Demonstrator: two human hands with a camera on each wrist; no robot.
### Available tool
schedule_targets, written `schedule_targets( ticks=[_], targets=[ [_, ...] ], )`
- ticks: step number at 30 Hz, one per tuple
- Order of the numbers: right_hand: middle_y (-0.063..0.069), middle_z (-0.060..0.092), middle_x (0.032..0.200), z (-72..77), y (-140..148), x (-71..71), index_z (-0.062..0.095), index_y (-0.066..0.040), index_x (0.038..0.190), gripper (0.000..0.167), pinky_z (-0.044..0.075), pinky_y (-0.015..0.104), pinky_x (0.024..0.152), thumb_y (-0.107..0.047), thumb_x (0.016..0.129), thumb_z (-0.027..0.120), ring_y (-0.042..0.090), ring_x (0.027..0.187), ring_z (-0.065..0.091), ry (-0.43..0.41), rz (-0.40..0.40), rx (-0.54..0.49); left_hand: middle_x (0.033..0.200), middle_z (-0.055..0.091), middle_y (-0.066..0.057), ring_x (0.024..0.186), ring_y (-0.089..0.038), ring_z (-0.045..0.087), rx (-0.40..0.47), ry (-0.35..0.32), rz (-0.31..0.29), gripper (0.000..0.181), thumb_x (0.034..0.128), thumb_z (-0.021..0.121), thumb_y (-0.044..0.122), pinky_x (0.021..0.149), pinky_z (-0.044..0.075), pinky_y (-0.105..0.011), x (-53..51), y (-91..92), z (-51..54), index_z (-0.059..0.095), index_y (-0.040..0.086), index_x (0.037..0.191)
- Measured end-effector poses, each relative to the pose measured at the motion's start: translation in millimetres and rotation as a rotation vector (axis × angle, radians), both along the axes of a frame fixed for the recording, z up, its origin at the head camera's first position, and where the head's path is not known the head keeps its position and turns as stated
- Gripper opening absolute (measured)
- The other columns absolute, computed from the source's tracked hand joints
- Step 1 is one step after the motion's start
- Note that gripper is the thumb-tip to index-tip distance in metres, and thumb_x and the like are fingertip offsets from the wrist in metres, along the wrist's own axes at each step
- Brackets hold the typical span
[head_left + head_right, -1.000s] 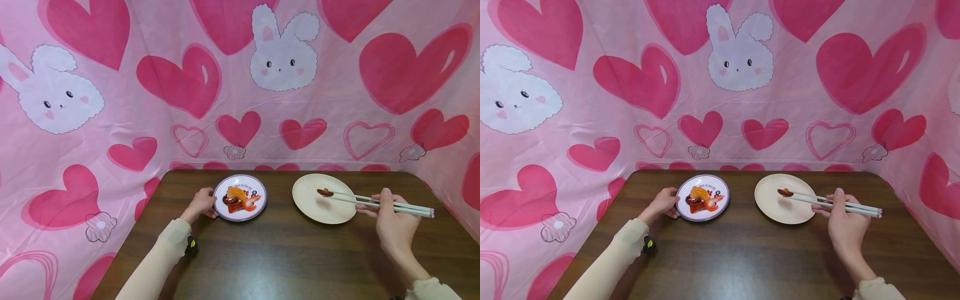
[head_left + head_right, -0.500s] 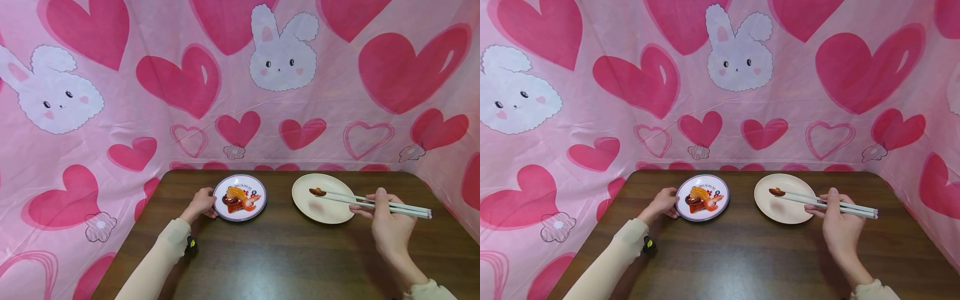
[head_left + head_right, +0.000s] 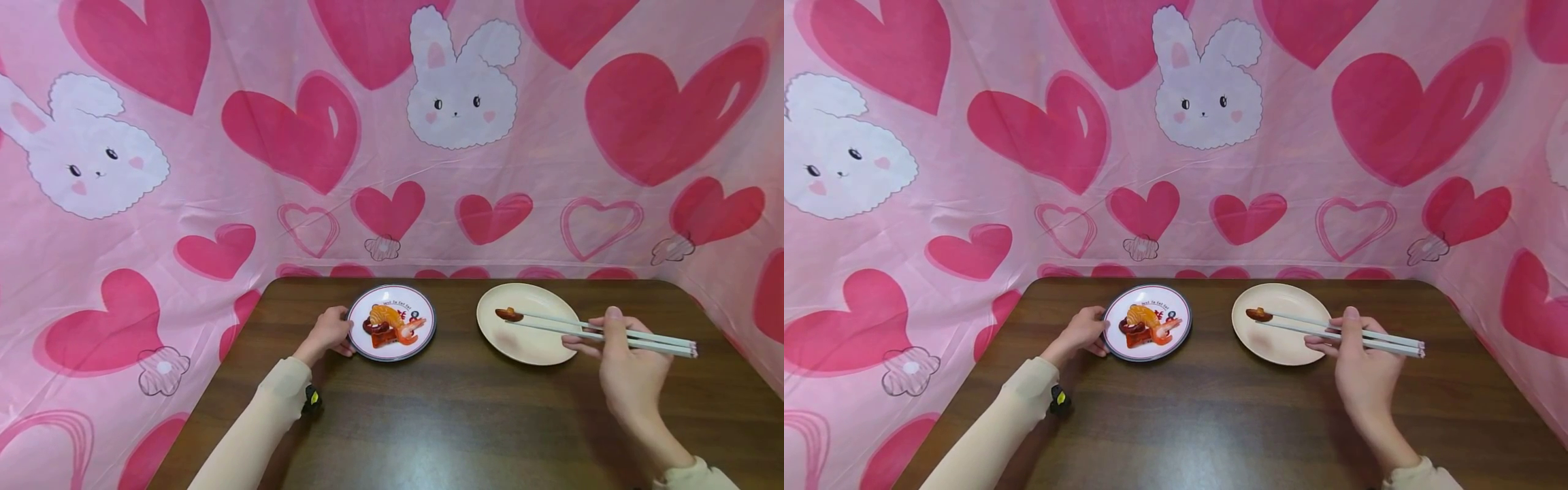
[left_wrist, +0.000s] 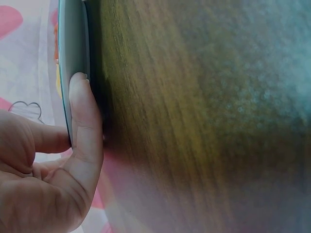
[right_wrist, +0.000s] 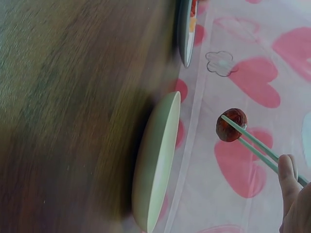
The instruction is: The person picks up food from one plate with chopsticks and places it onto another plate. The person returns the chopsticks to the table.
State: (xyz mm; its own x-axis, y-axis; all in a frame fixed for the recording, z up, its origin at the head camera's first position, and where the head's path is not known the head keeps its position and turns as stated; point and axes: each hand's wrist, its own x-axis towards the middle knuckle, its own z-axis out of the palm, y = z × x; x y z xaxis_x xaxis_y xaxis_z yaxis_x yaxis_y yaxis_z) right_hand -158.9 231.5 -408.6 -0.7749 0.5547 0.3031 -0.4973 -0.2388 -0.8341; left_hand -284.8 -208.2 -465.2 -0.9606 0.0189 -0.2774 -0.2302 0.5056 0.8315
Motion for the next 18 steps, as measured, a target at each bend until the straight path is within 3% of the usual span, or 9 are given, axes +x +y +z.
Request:
schedule_targets(
  ticks=[18],
  targets=[
    [0.024, 0.071, 0.078, 0.7, -14, -0.2, 0.061, 0.023, 0.092, 0.034, 0.061, 0.044, 0.058, -0.009, 0.105, 0.063, 0.032, 0.058, 0.074, 0.086, 0.094, 0.016, 0.088, 0.064, -0.023, 0.055, -0.024, 0.067, -0.001, -0.01, 0.008, 0.048, 0.1078, 0.054, 0.005, 0.055, 0.064, -0.038, -0.4, 0.3, -0.9, 0.042, -0.007, 0.153]
  ],
)
